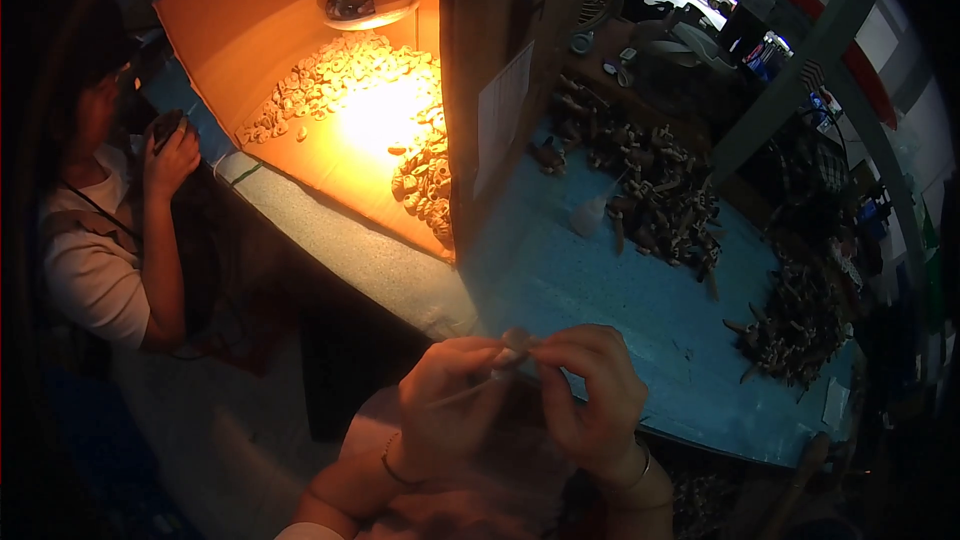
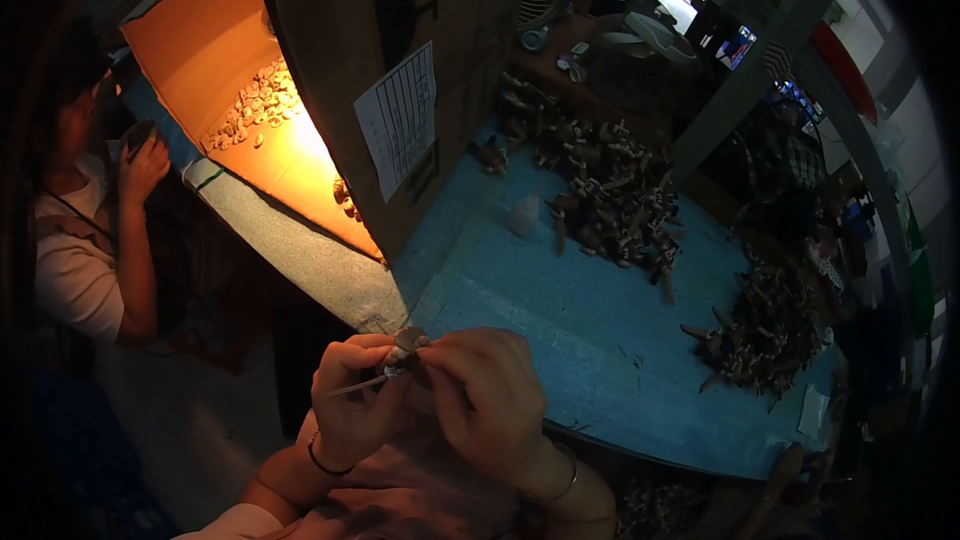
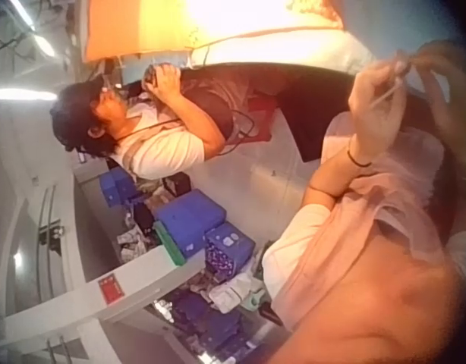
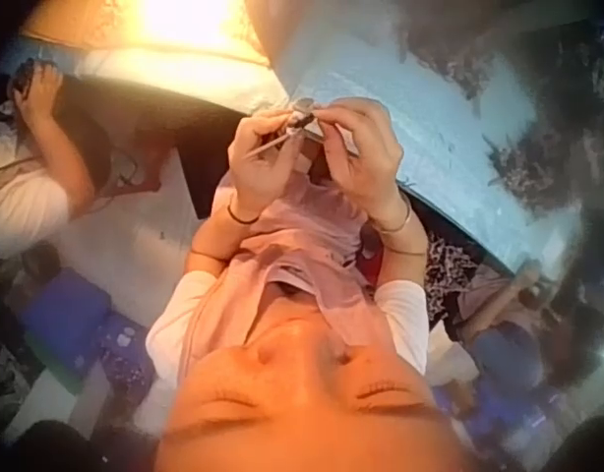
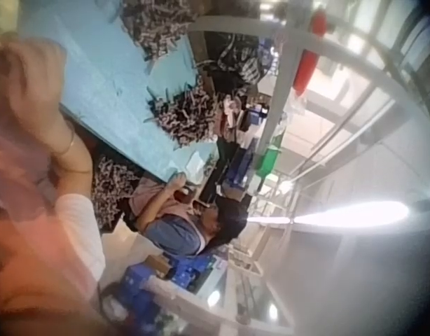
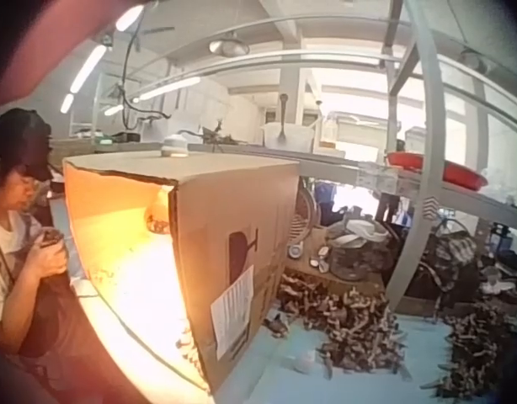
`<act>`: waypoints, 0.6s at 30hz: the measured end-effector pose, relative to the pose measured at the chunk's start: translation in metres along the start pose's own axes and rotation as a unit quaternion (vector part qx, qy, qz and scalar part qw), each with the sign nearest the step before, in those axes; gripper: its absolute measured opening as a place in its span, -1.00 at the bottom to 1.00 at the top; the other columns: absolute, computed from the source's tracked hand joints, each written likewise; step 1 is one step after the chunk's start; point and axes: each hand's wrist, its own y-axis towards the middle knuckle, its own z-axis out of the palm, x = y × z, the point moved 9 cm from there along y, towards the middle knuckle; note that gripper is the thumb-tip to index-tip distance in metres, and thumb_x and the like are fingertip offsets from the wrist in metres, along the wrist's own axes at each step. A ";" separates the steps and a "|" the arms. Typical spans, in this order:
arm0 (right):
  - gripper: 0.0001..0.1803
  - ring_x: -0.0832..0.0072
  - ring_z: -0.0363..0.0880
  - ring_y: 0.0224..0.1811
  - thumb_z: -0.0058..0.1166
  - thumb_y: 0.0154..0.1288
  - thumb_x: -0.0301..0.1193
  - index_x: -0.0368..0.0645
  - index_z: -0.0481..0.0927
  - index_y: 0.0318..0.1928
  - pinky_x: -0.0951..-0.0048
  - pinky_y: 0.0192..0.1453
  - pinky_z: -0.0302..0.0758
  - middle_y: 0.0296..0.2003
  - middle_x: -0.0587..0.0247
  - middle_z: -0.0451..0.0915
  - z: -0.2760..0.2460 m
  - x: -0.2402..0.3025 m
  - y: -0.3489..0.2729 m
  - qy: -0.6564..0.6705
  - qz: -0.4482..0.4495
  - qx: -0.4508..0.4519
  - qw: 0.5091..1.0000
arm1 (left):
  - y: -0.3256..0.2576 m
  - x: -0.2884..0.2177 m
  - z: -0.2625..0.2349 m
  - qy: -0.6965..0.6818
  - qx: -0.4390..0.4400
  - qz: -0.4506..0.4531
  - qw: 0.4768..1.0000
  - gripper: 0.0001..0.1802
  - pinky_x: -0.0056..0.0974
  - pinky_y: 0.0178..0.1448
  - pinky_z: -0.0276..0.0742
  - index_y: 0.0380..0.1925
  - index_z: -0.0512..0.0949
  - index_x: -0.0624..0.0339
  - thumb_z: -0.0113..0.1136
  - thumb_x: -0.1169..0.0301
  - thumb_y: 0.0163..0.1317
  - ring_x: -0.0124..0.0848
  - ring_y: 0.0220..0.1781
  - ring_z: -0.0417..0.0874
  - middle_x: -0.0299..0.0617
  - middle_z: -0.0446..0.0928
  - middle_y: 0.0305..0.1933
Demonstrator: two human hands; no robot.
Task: The person assembles plastic figurines by hand, joining their parts with glue from a glue bottle at a workstation.
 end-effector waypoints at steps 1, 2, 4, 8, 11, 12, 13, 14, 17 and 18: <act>-0.74 0.28 0.53 -0.29 0.18 -0.06 -0.62 -0.21 0.55 -0.27 0.35 -0.18 0.40 -0.31 0.19 0.55 0.001 0.003 0.000 -0.026 -0.013 0.005 1.000 | 0.002 -0.003 0.000 0.019 0.002 0.017 1.000 -0.68 -0.39 -0.14 0.54 -0.19 0.38 0.27 0.25 0.65 0.08 -0.43 -0.18 0.60 0.04 0.54 -0.14; -0.72 0.28 0.53 -0.28 0.18 -0.07 -0.62 -0.21 0.55 -0.25 0.35 -0.17 0.40 -0.30 0.19 0.54 0.002 0.006 0.000 -0.052 -0.027 0.011 0.998 | 0.003 -0.006 0.001 0.038 0.005 0.035 0.999 -0.68 -0.39 -0.14 0.54 -0.18 0.38 0.27 0.24 0.65 0.08 -0.43 -0.18 0.60 0.04 0.54 -0.13; -0.66 0.26 0.52 -0.24 0.19 -0.09 -0.61 -0.21 0.52 -0.19 0.33 -0.13 0.39 -0.26 0.17 0.53 0.003 0.008 -0.001 -0.055 -0.025 0.013 0.998 | 0.006 -0.010 0.001 0.044 0.006 0.047 0.998 -0.69 -0.39 -0.14 0.54 -0.18 0.38 0.27 0.23 0.66 0.09 -0.43 -0.18 0.61 0.04 0.54 -0.13; -0.48 0.21 0.46 -0.11 0.24 -0.14 -0.56 -0.20 0.43 -0.05 0.26 -0.04 0.35 -0.13 0.11 0.45 0.010 0.008 -0.007 -0.090 -0.027 0.030 0.995 | 0.005 -0.003 0.003 0.015 0.009 0.014 1.000 -0.70 -0.38 -0.10 0.54 -0.19 0.36 0.27 0.19 0.70 0.09 -0.43 -0.16 0.59 0.02 0.52 -0.12; -0.43 0.19 0.43 -0.07 0.26 -0.16 -0.53 -0.19 0.40 -0.03 0.23 -0.01 0.32 -0.09 0.10 0.41 0.016 0.009 -0.008 -0.134 -0.035 0.047 0.989 | 0.001 0.019 0.005 -0.075 0.006 -0.076 0.994 -0.69 -0.39 -0.04 0.52 -0.19 0.34 0.27 0.17 0.72 0.10 -0.44 -0.12 0.56 -0.01 0.48 -0.10; -0.43 0.19 0.43 -0.07 0.26 -0.16 -0.53 -0.19 0.40 -0.03 0.23 -0.01 0.32 -0.09 0.10 0.41 0.018 0.010 -0.008 -0.135 -0.035 0.046 0.989 | -0.001 0.021 0.007 -0.076 0.007 -0.076 0.994 -0.69 -0.39 -0.04 0.52 -0.19 0.34 0.27 0.17 0.72 0.10 -0.44 -0.12 0.56 -0.01 0.48 -0.10; -0.43 0.20 0.43 -0.07 0.26 -0.16 -0.53 -0.19 0.40 -0.03 0.23 0.00 0.32 -0.09 0.10 0.41 0.020 0.008 -0.008 -0.145 -0.030 0.045 0.988 | -0.003 0.026 0.007 -0.116 -0.021 -0.080 0.990 -0.69 -0.41 -0.06 0.52 -0.15 0.37 0.27 0.16 0.72 0.11 -0.45 -0.12 0.55 -0.04 0.48 -0.10; -0.44 0.21 0.43 -0.08 0.26 -0.16 -0.52 -0.19 0.39 -0.04 0.23 0.00 0.31 -0.09 0.11 0.40 0.022 0.006 -0.009 -0.155 -0.025 0.043 0.987 | -0.005 0.028 0.005 -0.156 -0.049 -0.083 0.983 -0.69 -0.43 -0.08 0.52 -0.12 0.39 0.28 0.15 0.72 0.13 -0.47 -0.11 0.55 -0.06 0.49 -0.10; -0.42 0.22 0.42 -0.09 0.30 -0.17 -0.48 -0.18 0.39 -0.04 0.23 0.01 0.31 -0.09 0.11 0.39 0.020 -0.006 -0.016 -0.138 -0.033 -0.006 0.990 | -0.012 0.026 0.011 -0.139 -0.048 -0.090 0.985 -0.63 -0.40 -0.04 0.51 -0.09 0.36 0.27 0.18 0.70 0.11 -0.44 -0.09 0.54 -0.06 0.45 -0.06; -0.42 0.22 0.42 -0.09 0.30 -0.17 -0.48 -0.18 0.39 -0.04 0.23 0.01 0.31 -0.09 0.11 0.39 0.018 -0.007 -0.015 -0.138 -0.033 -0.006 0.990 | -0.014 0.026 0.010 -0.139 -0.048 -0.090 0.985 -0.63 -0.40 -0.04 0.51 -0.09 0.36 0.27 0.18 0.70 0.11 -0.44 -0.09 0.54 -0.06 0.45 -0.06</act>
